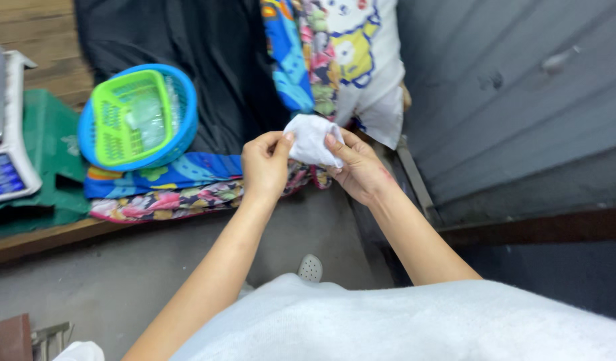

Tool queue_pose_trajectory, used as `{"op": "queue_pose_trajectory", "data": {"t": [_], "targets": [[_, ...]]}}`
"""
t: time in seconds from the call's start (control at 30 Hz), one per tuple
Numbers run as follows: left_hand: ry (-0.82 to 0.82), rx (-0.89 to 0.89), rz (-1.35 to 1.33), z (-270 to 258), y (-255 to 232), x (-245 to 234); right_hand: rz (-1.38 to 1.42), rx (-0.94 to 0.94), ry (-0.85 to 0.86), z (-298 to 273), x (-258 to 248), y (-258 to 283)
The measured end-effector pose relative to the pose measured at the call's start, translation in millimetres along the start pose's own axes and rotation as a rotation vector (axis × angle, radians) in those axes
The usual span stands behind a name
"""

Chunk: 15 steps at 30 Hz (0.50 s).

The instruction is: The person pours a yellow liquid from a measuring cup into a small plastic bag placed on a digital scale. They then retrieve a red pitcher, pour a red liquid from a large black jug into it, and return to the table. The person wipes the table with a white cloth and pours more yellow liquid into another plastic bag.

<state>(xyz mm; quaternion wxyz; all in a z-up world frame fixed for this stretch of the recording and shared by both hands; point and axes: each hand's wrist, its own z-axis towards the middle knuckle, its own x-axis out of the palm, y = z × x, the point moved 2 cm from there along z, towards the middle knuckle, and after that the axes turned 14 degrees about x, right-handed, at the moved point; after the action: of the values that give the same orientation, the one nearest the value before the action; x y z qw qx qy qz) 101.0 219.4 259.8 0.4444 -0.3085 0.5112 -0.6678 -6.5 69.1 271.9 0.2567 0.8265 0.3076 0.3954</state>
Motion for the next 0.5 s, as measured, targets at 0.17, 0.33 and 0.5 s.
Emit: {"op": "queue_pose_trajectory", "data": {"t": [0.17,0.33,0.5], "targets": [[-0.127,-0.281,-0.197,-1.2,27.1,-91.0,-0.109,0.166,0.111,36.6,76.1,-30.4],[-0.163,-0.438,-0.185,-10.1,49.6,-183.6,-0.247,0.187,-0.019,76.1,168.3,-78.1],[-0.441,-0.222,0.324,-12.3,56.5,-270.0,-0.318,0.005,-0.106,116.7,249.1,-131.1]]}}
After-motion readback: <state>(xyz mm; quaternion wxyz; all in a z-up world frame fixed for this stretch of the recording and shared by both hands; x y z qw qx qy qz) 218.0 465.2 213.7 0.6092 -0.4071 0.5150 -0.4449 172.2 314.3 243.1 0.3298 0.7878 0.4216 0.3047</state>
